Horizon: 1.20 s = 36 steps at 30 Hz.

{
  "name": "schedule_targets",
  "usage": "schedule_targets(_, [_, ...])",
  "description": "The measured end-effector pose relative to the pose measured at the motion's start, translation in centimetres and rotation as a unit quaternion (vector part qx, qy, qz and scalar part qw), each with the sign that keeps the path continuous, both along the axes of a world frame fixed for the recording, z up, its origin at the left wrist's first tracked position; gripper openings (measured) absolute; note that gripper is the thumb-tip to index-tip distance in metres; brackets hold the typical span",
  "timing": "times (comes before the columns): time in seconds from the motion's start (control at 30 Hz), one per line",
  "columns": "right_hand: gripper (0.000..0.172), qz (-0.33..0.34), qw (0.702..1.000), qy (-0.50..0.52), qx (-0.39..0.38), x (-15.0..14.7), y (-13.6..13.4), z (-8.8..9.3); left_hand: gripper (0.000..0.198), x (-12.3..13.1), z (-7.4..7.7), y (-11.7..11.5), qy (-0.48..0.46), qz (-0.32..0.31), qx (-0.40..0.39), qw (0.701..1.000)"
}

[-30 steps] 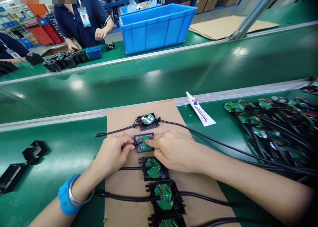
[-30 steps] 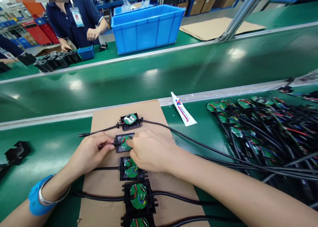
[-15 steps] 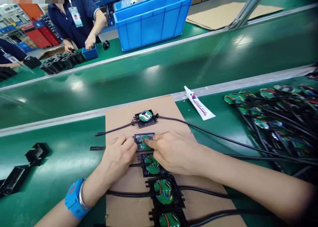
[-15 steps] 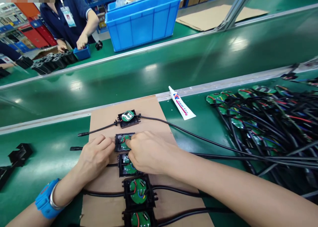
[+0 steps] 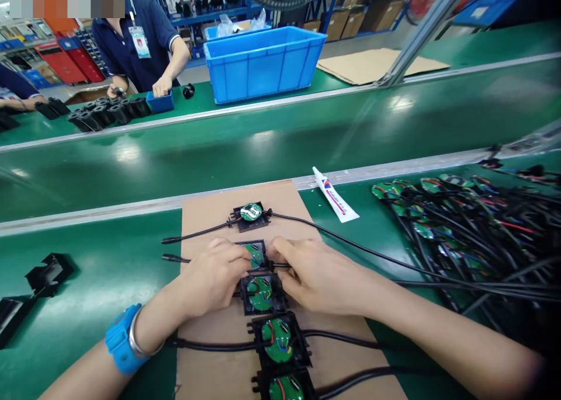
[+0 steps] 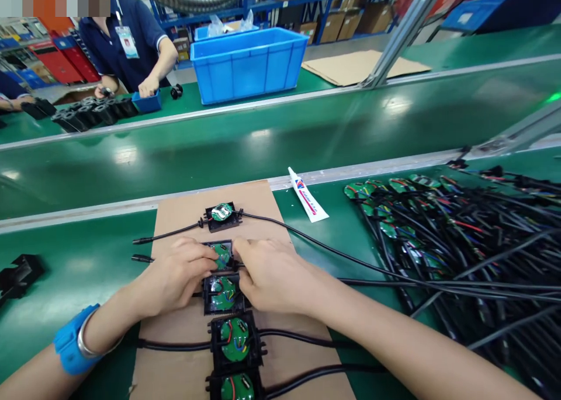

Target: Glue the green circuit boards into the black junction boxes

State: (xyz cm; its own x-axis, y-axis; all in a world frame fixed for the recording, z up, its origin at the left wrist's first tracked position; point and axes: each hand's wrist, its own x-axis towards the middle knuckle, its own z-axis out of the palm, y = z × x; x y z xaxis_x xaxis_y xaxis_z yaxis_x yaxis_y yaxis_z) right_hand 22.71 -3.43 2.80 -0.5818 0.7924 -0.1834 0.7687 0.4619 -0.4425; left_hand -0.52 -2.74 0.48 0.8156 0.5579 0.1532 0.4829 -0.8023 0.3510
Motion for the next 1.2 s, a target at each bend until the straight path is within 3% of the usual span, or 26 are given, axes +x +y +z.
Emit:
schedule_targets(0.13, [0.009,0.002,0.999,-0.016,0.039,-0.3,-0.5,-0.8,0.032,-0.1,-1.4,-0.3,0.008,0.023,-0.007,1.0])
schedule_targets(0.3, [0.022,-0.001,0.989,0.052,0.138,-1.1,-0.5,-3.1,0.03,-0.1,-2.1,-0.8,-0.005,0.033,-0.001,0.999])
schedule_targets(0.5, [0.022,-0.021,0.991,0.027,0.132,-0.4,0.1,-4.5,0.028,0.0,-2.3,-0.9,-0.002,0.05,0.003,0.999])
schedule_targets(0.7, [0.02,0.104,0.97,-0.088,0.2,-0.4,0.8,-4.2,0.053,0.8,-1.8,-1.2,0.053,0.059,0.023,0.997])
schedule_targets(0.87, [0.029,0.171,0.94,-0.157,0.251,-0.8,0.3,-4.2,0.053,1.6,-1.2,-1.1,0.124,0.055,0.054,0.989])
schedule_targets(0.93, [0.027,0.155,0.948,-0.124,0.249,-0.5,0.4,-4.3,0.055,1.5,-1.3,-1.2,0.119,0.057,0.055,0.99])
schedule_targets(1.07, [0.028,0.052,0.974,0.024,0.221,0.2,0.9,-4.7,0.059,1.0,-1.8,-1.4,0.092,0.064,0.05,0.993])
schedule_targets(1.2, [0.023,0.014,0.976,0.154,0.156,0.4,1.4,-5.3,0.058,1.2,-1.6,-1.5,0.105,0.052,0.052,0.992])
